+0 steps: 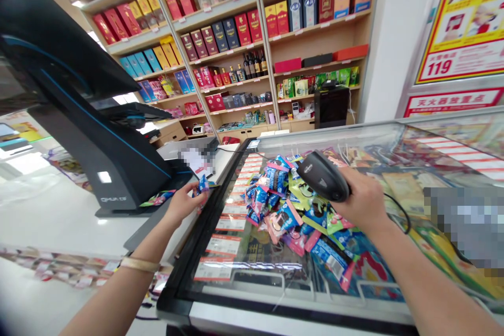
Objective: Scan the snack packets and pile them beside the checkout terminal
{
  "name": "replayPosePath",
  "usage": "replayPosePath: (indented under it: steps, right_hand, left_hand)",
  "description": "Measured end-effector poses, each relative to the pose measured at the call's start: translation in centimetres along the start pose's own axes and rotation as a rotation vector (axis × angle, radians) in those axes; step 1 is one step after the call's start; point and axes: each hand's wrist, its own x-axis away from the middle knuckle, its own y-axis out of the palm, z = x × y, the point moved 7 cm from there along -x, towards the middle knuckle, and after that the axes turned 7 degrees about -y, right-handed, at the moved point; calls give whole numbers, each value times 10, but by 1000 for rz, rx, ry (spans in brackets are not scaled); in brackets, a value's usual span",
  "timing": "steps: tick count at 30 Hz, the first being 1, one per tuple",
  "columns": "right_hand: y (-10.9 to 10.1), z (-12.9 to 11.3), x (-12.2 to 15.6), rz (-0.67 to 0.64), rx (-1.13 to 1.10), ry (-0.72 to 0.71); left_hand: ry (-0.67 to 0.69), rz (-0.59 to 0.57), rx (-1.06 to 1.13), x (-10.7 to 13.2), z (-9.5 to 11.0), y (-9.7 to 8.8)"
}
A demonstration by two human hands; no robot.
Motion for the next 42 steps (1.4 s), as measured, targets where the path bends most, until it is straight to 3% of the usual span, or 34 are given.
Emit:
replayPosePath:
  steps: [3, 6, 9, 13, 16, 19, 22, 25, 28, 34, 39, 42]
  right_hand:
    - [1, 0, 0, -2, -20, 15]
    - [0, 0, 0, 1, -45, 30]
    - [-1, -3, -2, -7, -79, 27]
    - [-7, -11, -8, 8, -151, -26]
    - [-11, -20, -13, 24, -197, -94]
    - [-11, -24, -15, 14, -191, -115]
    - [-13, -27, -17, 6, -210, -132]
    - [-16, -33, -20, -5, -264, -162]
    - [-18, -39, -23, -35, -300, -179]
    - [-17, -53, -25, -130, -347, -253]
    - [-12, -61, -23, -208, -381, -264]
    - [-8, -62, -20, -249, -407, -239]
  left_hand:
    - [-85, 117, 82, 4, 0, -8]
    - [-8, 169, 399, 13, 14, -7]
    - [20, -71, 841, 27, 38, 17]
    - [-226, -485, 1222, 53, 75, 66]
    - [-338, -630, 1383, 68, 98, 93]
    - [-332, -679, 1414, 77, 106, 112]
    - [-81, -565, 1218, 77, 105, 113]
    - [328, -262, 795, 79, 105, 95]
    - [555, -45, 505, 85, 104, 83]
    - [612, -103, 508, 87, 102, 85]
    - [736, -12, 435, 97, 110, 77]
    - [733, -43, 506, 100, 112, 76]
